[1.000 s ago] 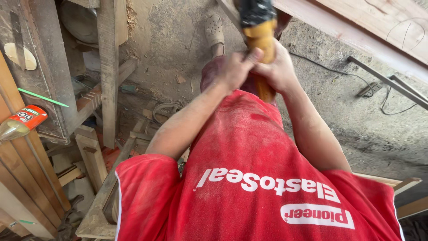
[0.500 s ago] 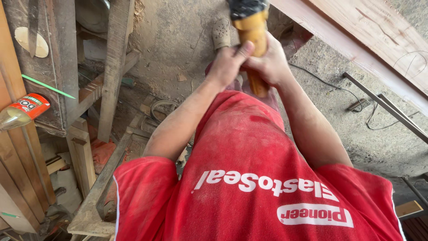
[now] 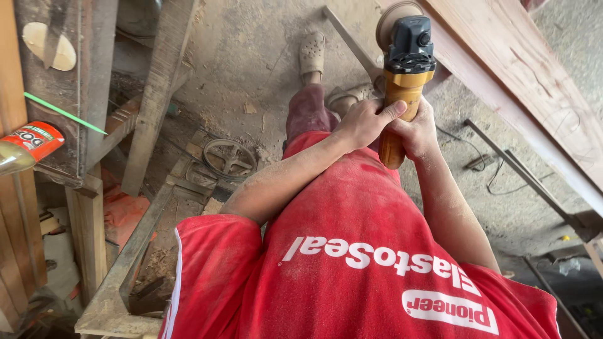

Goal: The person positions a long wooden plank on a workbench and uses a handheld electric sander to smooth its surface. The person moves the sander along the plank's length, adjusting grip and position to cover different areas.

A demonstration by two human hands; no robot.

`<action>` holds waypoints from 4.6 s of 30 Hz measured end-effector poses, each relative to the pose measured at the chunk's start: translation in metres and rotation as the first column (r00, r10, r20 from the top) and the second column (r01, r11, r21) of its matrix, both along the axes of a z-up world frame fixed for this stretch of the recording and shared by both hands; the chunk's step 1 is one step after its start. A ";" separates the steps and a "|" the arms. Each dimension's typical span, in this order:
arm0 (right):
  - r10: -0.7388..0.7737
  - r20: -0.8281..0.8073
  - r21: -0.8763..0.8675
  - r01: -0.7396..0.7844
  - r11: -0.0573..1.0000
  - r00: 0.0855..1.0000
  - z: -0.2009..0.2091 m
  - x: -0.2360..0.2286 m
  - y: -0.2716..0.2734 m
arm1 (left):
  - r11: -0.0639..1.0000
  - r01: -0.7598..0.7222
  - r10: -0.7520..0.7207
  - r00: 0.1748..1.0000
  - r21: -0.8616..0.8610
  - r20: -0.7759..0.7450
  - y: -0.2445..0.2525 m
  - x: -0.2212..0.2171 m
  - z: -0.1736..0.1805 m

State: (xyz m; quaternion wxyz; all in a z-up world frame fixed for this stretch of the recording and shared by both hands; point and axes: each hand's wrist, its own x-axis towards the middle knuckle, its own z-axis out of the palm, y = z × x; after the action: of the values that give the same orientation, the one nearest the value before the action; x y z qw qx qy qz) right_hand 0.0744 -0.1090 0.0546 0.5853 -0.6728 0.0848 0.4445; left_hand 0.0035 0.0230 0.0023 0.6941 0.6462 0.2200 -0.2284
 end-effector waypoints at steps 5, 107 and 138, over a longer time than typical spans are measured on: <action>0.190 0.073 0.062 -0.195 0.979 0.979 -0.016 0.023 0.063 | 0.993 -0.071 0.062 0.993 -0.094 -0.103 0.066 0.001 -0.007; -0.368 0.089 -0.051 0.373 0.927 0.926 -0.011 -0.051 0.084 | 0.892 0.453 -0.451 0.889 0.006 -0.073 0.102 0.024 0.000; -0.375 0.130 0.006 0.378 0.926 0.918 -0.004 -0.060 -0.024 | 0.868 0.493 -0.493 0.870 -0.053 0.017 0.005 0.013 -0.008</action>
State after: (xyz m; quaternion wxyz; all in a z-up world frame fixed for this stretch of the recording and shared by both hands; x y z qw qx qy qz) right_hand 0.0140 -0.1327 0.0507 0.6577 -0.6766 0.1789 0.2786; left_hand 0.0166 0.0282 -0.0062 0.6308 0.6618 0.0407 -0.4029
